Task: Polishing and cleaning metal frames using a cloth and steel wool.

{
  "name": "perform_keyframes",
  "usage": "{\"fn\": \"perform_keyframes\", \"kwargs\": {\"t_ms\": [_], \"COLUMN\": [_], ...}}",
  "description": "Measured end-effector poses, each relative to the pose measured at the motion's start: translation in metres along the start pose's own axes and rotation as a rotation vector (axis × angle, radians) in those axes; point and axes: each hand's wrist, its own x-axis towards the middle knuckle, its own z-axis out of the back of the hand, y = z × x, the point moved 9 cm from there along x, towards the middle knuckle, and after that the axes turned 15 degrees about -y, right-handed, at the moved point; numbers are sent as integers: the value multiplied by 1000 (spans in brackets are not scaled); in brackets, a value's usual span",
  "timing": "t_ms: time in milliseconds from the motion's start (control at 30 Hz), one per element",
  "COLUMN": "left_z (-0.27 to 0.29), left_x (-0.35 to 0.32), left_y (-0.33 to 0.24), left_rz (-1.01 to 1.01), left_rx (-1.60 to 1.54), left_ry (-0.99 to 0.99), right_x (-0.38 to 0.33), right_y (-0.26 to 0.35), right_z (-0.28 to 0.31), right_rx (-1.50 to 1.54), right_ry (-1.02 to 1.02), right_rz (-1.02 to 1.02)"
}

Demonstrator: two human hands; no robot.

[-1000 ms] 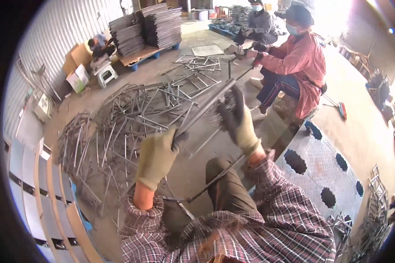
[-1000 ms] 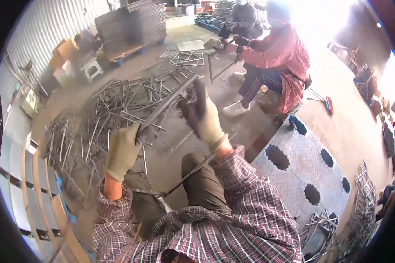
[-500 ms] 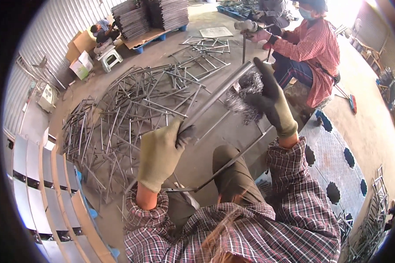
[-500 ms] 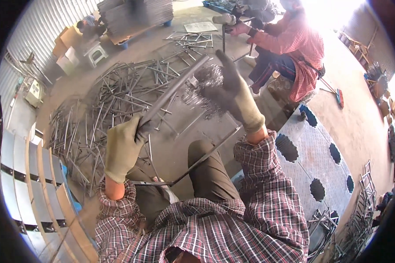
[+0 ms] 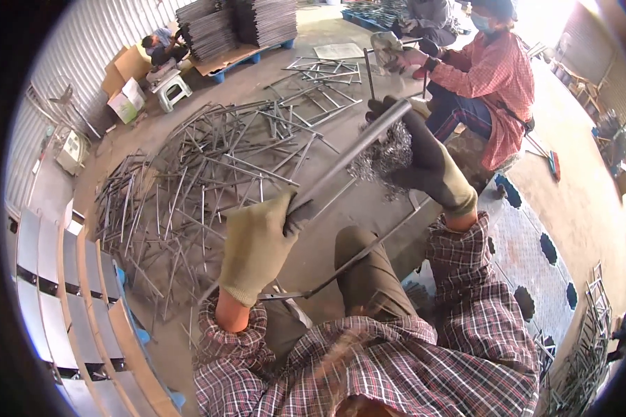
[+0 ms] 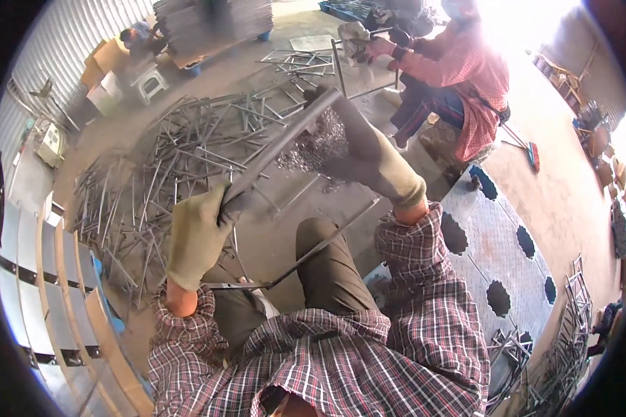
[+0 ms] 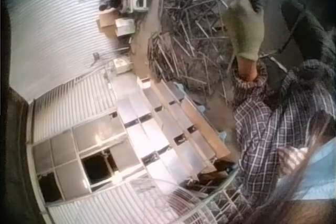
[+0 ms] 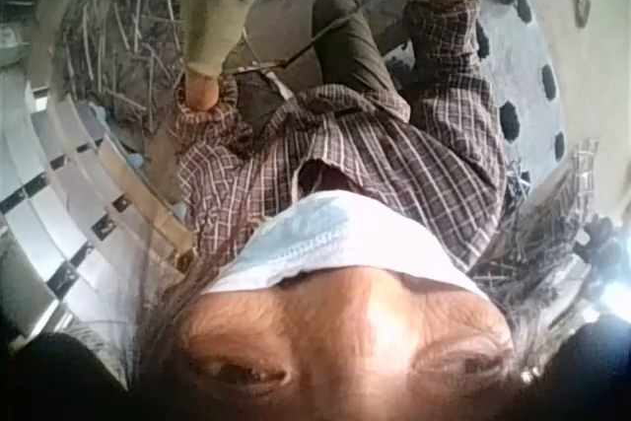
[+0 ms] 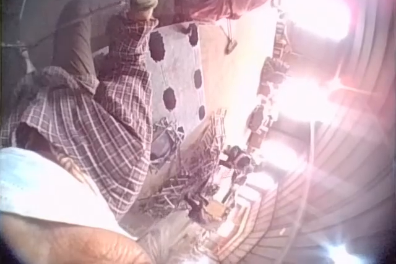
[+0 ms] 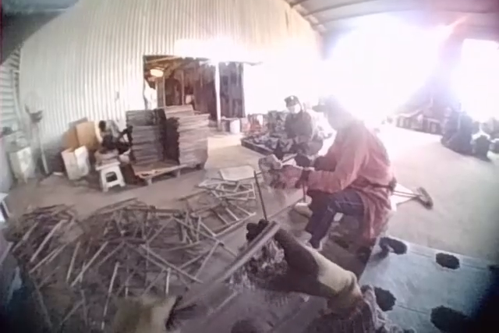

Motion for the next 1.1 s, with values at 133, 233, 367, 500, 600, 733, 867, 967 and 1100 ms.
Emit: {"fn": "perform_keyframes", "kwargs": {"t_ms": [133,233,367,500,600,733,867,967,1100], "left_z": [-1,-1,-4,-4,-5,-3,-3,-5,-5], "left_x": [0,0,1,2,1,4,8,9,10], "left_y": [2,2,2,5,4,-3,-10,-13,-15], "left_rz": [-11,-22,-31,-17,-22,-48,-72,-56,-57], "left_rx": [7,11,21,30,37,14,35,17,28], "left_ry": [-18,-24,-3,-15,-11,-29,-40,-23,-31], "right_x": [2,-1,-5,-5,-2,0,0,0,-1], "right_y": [-7,-13,-9,-13,-24,-31,-19,-17,-33], "right_z": [6,2,-8,-7,0,6,5,5,14], "right_rx": [34,-155,-376,-115,-139,-132,-217,-254,-230], "right_ry": [-194,-248,-116,-9,-31,-95,-134,-162,-257], "right_rz": [25,29,95,-3,-46,-39,125,139,-59]}}
